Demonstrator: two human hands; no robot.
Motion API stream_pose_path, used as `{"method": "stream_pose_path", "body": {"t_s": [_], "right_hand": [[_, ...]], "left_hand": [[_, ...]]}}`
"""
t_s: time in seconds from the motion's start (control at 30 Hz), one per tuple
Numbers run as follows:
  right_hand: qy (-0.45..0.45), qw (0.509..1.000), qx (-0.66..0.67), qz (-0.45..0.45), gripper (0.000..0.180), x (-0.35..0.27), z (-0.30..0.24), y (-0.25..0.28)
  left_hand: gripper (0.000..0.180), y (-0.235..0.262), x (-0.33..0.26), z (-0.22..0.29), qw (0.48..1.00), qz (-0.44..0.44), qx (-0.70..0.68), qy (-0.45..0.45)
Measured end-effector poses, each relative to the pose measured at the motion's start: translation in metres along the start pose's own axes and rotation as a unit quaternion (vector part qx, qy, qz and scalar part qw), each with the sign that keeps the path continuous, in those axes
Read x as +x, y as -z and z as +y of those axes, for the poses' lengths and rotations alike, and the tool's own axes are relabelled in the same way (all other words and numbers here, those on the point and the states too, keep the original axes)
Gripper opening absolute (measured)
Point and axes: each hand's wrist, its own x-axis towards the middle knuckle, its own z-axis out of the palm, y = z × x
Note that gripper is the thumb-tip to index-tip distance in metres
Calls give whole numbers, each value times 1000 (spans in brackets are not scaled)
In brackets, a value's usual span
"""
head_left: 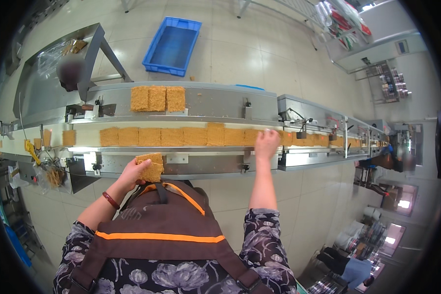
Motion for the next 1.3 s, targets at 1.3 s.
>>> {"method": "stream_pose_path", "body": {"t_s": [1.3], "right_hand": [[84, 846, 410, -331, 27, -132, -245, 43]], "left_hand": [[35, 3, 15, 0, 952, -40, -303, 30]]}}
